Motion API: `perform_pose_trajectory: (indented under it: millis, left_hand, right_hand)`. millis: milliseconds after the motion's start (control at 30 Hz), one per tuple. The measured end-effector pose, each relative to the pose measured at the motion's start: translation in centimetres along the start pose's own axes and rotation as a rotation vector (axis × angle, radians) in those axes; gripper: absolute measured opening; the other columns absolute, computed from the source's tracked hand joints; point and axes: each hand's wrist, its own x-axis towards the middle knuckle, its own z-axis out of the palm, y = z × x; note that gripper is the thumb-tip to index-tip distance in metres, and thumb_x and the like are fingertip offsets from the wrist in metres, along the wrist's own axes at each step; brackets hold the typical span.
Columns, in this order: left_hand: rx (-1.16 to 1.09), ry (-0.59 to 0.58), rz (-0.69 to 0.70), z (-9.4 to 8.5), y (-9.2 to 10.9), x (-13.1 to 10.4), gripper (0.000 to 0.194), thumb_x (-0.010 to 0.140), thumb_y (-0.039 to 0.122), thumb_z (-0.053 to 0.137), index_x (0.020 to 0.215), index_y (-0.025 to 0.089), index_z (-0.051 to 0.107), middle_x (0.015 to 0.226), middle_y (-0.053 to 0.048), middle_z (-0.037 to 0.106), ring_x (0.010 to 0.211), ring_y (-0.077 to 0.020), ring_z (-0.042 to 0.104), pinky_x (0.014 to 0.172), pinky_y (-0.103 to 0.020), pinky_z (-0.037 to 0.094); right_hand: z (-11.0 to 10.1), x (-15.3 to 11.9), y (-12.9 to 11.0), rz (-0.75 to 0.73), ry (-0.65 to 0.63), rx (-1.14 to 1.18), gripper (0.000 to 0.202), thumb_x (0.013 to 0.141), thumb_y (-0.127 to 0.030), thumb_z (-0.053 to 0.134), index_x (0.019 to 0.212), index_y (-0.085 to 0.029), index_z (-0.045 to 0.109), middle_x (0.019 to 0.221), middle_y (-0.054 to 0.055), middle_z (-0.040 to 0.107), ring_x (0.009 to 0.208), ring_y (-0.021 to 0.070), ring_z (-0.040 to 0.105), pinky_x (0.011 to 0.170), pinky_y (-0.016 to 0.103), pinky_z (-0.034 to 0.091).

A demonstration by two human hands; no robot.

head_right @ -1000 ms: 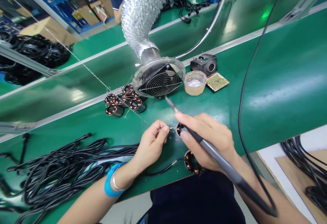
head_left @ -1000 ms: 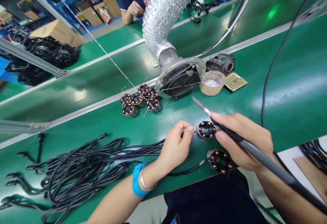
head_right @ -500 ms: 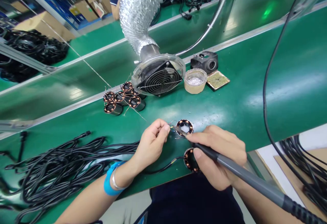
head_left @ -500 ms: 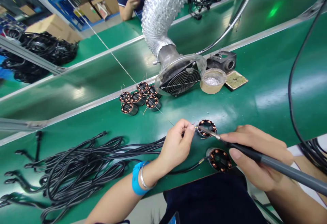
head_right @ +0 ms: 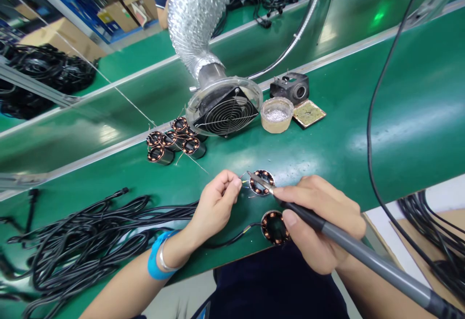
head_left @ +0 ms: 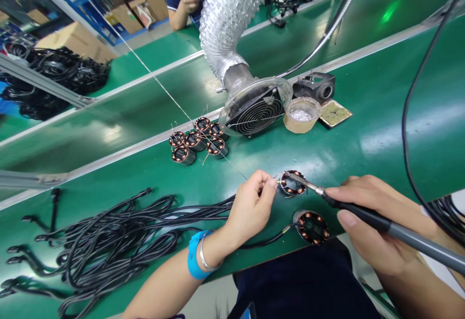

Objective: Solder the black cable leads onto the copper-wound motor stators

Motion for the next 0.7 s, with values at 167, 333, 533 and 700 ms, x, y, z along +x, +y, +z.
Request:
perform_pose_trajectory:
  millis: [167,333,533,700]
  left_hand:
    - [0.003,-0.005,0.003,0.0,0.0,-0.1,0.029,0.098,0.042,0.045,0.079,0.020,0.049,0.062,0.005,0.042,0.058,-0.0110,0.038,0.056,-0.025,0.029]
    - [0.011,-0.003,0.008,0.0,0.0,0.0,0.029,0.098,0.041,0.045,0.079,0.020,0.048,0.063,0.005,0.043,0.059,-0.0106,0.039,0.057,-0.025,0.030]
    - [0.025,-0.006,0.008,-0.1,-0.1,0.0,0.030,0.098,0.042,0.046,0.079,0.020,0.049,0.062,0.006,0.043,0.057,-0.0107,0.039,0.056,-0.025,0.029]
    - [0.014,-0.036,-0.002,-0.2,0.0,0.0,0.027,0.098,0.040,0.046,0.080,0.020,0.049,0.062,0.006,0.043,0.058,-0.0111,0.038,0.056,-0.025,0.030]
  right_hand:
    - [0.0,0.1,-0.2,-0.008,0.021,-0.027,0.032,0.083,-0.012,0.060,0.110,-0.023,0.071,0.081,0.004,0.067,0.063,0.0192,0.059,0.051,0.036,0.045]
    - [0.2,-0.3,0.4,0.000,0.042,-0.060,0.034,0.085,-0.016,0.062,0.116,-0.024,0.070,0.087,0.004,0.068,0.068,0.0189,0.061,0.054,0.035,0.051]
    - [1.6,-1.0,1.8,0.024,0.180,0.049,0.047,0.089,-0.009,0.060,0.132,-0.028,0.061,0.080,0.001,0.070,0.056,0.0141,0.063,0.044,0.028,0.052]
    - [2.3,-0.1,2.0,-0.022,0.033,-0.069,0.032,0.086,-0.003,0.065,0.111,-0.023,0.067,0.088,0.000,0.075,0.062,0.0111,0.067,0.059,0.025,0.058]
